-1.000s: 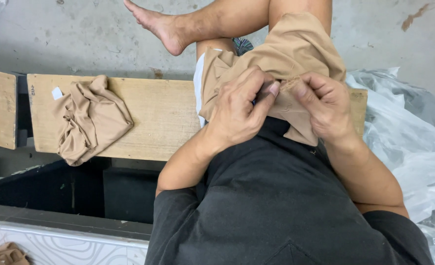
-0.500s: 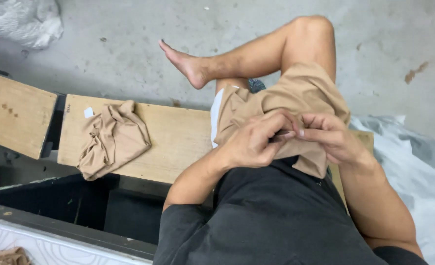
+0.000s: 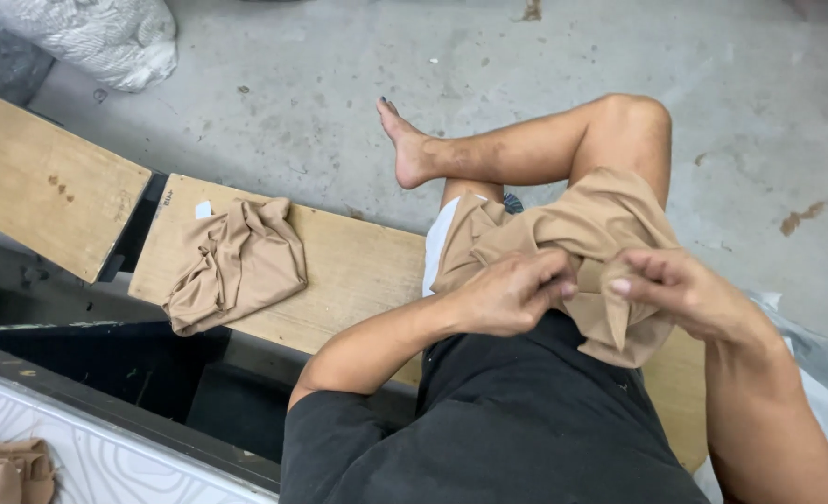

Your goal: Trimming loose threads from tan fabric garments using small scissors

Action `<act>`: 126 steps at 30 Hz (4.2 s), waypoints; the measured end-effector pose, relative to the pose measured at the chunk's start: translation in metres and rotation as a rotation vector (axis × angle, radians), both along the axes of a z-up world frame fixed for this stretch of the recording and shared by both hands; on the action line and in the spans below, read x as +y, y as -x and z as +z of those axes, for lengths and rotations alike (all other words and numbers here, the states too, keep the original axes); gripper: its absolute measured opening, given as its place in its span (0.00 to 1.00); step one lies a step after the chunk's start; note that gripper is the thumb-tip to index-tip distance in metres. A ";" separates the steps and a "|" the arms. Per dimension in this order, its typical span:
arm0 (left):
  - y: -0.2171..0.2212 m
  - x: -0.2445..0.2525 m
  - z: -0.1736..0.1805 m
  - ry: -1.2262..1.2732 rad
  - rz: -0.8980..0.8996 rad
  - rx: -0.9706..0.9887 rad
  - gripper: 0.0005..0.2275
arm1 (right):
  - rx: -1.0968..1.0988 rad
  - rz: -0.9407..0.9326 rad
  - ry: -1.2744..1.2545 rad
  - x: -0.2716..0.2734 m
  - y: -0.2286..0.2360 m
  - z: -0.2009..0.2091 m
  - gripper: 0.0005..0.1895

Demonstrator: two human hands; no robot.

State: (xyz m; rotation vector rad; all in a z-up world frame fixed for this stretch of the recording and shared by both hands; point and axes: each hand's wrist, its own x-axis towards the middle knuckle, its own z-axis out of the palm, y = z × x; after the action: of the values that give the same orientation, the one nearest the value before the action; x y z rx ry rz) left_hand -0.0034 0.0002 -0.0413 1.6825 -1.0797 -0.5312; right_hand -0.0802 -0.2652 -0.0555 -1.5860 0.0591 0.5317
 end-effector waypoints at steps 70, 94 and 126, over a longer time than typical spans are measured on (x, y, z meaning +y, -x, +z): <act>0.015 0.007 0.048 0.322 0.305 -0.466 0.19 | -0.852 -0.461 0.598 0.087 0.030 0.056 0.08; 0.023 0.002 0.030 0.236 0.576 -0.374 0.18 | -0.262 -0.822 -0.163 0.073 0.002 0.030 0.07; 0.057 -0.026 0.012 0.194 0.521 -0.397 0.20 | -0.389 -0.869 -0.058 0.080 0.025 0.015 0.07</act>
State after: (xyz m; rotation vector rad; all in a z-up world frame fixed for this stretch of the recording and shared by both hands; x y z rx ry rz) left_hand -0.0603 -0.0257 -0.0293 1.8428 -0.8753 0.2430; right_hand -0.1050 -0.1857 -0.0408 -1.4148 0.4106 -0.4455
